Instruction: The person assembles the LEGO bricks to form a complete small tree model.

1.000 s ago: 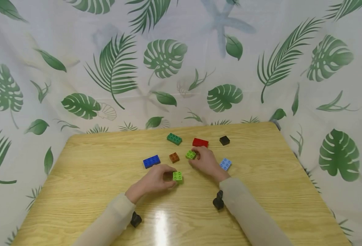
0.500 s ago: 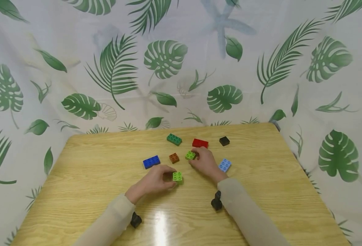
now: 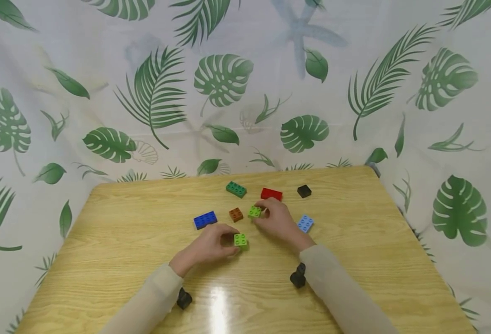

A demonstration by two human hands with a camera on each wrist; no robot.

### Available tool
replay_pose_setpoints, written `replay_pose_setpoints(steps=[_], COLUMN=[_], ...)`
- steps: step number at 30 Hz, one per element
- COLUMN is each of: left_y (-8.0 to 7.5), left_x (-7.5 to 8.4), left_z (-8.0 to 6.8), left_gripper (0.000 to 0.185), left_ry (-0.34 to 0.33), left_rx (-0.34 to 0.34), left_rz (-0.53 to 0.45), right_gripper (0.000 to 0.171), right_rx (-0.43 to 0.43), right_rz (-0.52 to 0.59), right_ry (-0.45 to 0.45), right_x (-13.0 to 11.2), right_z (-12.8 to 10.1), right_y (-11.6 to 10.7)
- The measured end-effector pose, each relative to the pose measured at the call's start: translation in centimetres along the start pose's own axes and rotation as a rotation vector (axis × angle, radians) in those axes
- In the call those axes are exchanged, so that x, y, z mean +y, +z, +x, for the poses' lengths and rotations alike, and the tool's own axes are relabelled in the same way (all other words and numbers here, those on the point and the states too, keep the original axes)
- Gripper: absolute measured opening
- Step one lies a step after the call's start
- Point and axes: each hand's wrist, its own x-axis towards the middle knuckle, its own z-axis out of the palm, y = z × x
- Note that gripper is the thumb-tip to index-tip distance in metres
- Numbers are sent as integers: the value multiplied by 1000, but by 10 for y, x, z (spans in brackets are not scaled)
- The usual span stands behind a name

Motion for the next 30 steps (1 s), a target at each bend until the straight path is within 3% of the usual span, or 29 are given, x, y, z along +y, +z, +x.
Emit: replay_pose_setpoints(steps=[13, 22, 30], left_y=[-1, -2, -1], left_x=[-2, -1, -1], left_z=[0, -1, 0], left_gripper=[39, 41, 32], left_ry=[7, 4, 17], left_rx=[3, 0, 0], left_rz=[-16, -6, -8], right_gripper=[35, 36, 35], right_rx=[-116, -229, -264], right_rz=[32, 41, 49], right_ry=[-105, -127, -166], right_x=[-31, -41, -40], right_z=[-18, -29, -32], right_y=[-9, -5, -2])
